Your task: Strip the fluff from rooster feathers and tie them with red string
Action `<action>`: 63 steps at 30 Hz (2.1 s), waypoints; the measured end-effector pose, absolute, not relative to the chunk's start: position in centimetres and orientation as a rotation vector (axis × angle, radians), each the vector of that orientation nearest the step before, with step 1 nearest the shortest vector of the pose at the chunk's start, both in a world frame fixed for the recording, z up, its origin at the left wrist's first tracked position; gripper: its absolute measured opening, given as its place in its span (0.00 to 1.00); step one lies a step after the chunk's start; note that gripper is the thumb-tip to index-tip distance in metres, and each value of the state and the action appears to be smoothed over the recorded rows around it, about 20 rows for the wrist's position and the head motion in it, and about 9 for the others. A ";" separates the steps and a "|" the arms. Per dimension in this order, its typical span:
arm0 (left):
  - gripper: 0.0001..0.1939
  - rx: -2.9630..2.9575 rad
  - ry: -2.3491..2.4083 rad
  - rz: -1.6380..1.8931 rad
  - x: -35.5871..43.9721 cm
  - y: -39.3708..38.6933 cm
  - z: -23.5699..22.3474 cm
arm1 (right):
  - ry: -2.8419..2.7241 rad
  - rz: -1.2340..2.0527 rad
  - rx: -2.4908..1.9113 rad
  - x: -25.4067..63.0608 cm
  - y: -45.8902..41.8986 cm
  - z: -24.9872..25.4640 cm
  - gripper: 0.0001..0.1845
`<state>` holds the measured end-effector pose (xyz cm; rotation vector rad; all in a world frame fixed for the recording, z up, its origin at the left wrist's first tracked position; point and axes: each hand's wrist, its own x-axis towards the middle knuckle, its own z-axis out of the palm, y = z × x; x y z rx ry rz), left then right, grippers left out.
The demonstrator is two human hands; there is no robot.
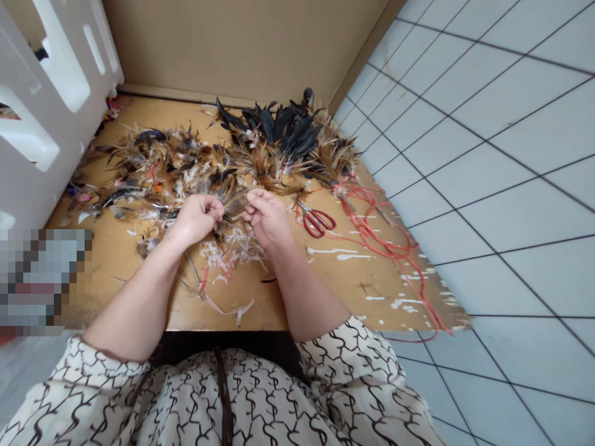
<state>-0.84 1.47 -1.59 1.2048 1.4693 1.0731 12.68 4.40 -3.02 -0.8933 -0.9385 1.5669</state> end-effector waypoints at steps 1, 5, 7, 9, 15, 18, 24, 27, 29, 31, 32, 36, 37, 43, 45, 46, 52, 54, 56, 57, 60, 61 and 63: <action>0.07 1.160 1.471 1.098 -1.0 1.5 -1.5 | -0.915 1.549 -0.896 12.9 4.6 -2.9 0.11; 0.05 0.922 1.387 1.255 -1.4 1.7 -1.0 | -0.933 1.428 -1.009 13.5 5.2 -3.1 0.08; 0.05 0.848 1.322 1.304 -1.5 1.7 -0.9 | -1.048 1.338 -1.093 13.5 5.2 -3.3 0.07; 0.05 0.811 1.273 1.328 -1.5 1.7 -0.9 | -1.219 1.256 -1.142 13.4 5.1 -3.4 0.05; 0.06 0.745 1.223 1.396 -1.5 1.7 -0.6 | -1.660 0.999 -1.169 13.1 5.1 -4.0 0.03; 0.07 0.716 1.222 1.443 -1.6 1.8 -0.6 | -1.792 0.861 -1.165 12.8 4.9 -4.6 0.04; 0.07 0.689 1.212 1.472 -1.8 1.9 -0.7 | -2.130 0.588 -1.083 11.9 4.0 -5.2 0.12; 0.07 0.694 1.207 1.470 -1.8 1.8 -0.6 | -2.248 0.511 -1.123 11.5 3.6 -5.1 0.20; 0.08 0.697 1.210 1.466 -1.8 1.8 -0.5 | -2.307 0.472 -1.157 11.3 3.5 -5.1 0.23; 0.07 0.695 1.213 1.459 -1.8 1.8 -0.4 | -2.345 0.455 -1.177 11.1 3.5 -5.1 0.24; 0.07 0.693 1.214 1.456 -1.8 1.8 -0.4 | -2.352 0.451 -1.182 11.1 3.6 -5.2 0.24; 0.07 0.691 1.220 1.460 -1.8 1.8 -0.4 | -2.275 0.470 -1.175 11.1 4.0 -5.6 0.22; 0.07 0.690 1.224 1.463 -1.8 1.8 -0.4 | -2.228 0.489 -1.162 11.1 4.1 -5.7 0.21; 0.07 0.691 1.231 1.474 -1.9 1.8 -0.5 | -1.804 0.703 -1.060 11.9 4.5 -5.8 0.15; 0.07 0.695 1.243 1.462 -1.9 1.8 -0.6 | -1.692 0.787 -1.042 12.1 4.4 -5.6 0.15; 0.07 0.700 1.250 1.450 -1.8 1.8 -0.6 | -1.650 0.822 -1.033 12.2 4.3 -5.5 0.15; 0.07 0.727 1.297 1.405 -1.6 1.7 -0.5 | -1.569 0.881 -1.057 12.3 4.0 -4.7 0.12; 0.07 0.734 1.309 1.400 -1.5 1.7 -0.5 | -1.551 0.906 -1.105 12.2 4.0 -4.6 0.10; 0.07 0.743 1.309 1.393 -1.5 1.7 -0.5 | -1.526 0.951 -1.165 12.1 4.1 -4.6 0.08; 0.07 0.746 1.304 1.390 -1.5 1.7 -0.6 | -1.521 0.972 -1.197 12.1 4.2 -4.6 0.07; 0.07 0.749 1.285 1.389 -1.5 1.7 -0.6 | -1.519 0.979 -1.270 12.1 4.7 -4.8 0.04; 0.07 0.745 1.282 1.390 -1.4 1.7 -0.6 | -1.518 0.963 -1.281 12.2 4.9 -4.9 0.05; 0.07 0.736 1.287 1.391 -1.4 1.7 -0.6 | -1.507 0.912 -1.294 12.3 5.2 -5.0 0.06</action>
